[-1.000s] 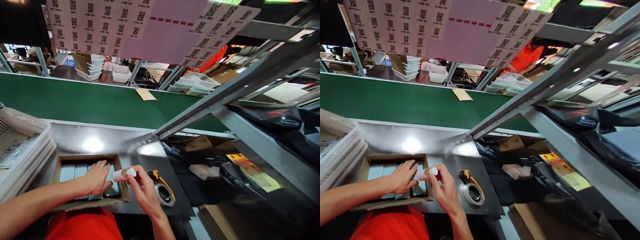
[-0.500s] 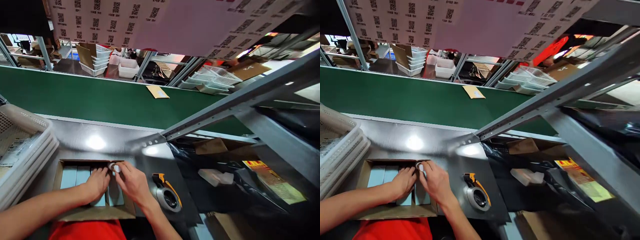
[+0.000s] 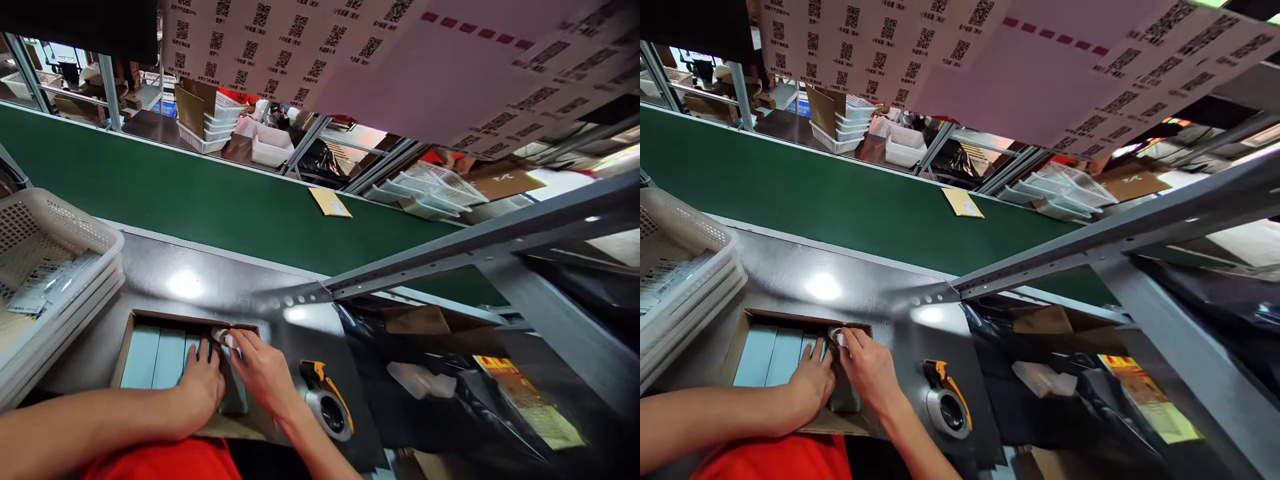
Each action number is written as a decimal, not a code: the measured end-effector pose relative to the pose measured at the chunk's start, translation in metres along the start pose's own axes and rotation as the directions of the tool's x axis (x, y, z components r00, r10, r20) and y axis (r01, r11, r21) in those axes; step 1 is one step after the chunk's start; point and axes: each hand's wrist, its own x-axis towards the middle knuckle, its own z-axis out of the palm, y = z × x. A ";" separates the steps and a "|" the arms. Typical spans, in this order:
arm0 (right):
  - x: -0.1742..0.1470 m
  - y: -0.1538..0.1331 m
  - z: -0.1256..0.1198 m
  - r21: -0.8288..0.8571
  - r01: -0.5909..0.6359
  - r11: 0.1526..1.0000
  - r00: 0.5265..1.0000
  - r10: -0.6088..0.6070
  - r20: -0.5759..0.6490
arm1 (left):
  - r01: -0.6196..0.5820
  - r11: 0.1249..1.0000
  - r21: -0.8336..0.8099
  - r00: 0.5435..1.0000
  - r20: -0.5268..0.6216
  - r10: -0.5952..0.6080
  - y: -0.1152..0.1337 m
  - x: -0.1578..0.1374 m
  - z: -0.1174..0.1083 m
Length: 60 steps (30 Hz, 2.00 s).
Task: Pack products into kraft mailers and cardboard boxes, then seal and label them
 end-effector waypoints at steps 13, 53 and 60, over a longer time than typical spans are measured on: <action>-0.025 -0.008 -0.029 0.961 -0.257 0.104 0.666 0.739 0.098 | -0.142 0.970 0.196 0.990 0.015 0.142 -0.012 0.007 -0.030; -0.074 -0.045 -0.100 0.576 -0.406 0.710 0.804 0.577 -0.145 | -0.748 0.487 0.451 0.611 0.181 0.771 0.035 -0.063 -0.264; -0.119 -0.041 -0.150 0.445 -0.345 0.826 0.826 0.492 -0.273 | -0.722 0.428 0.544 0.513 0.005 0.859 0.070 -0.074 -0.276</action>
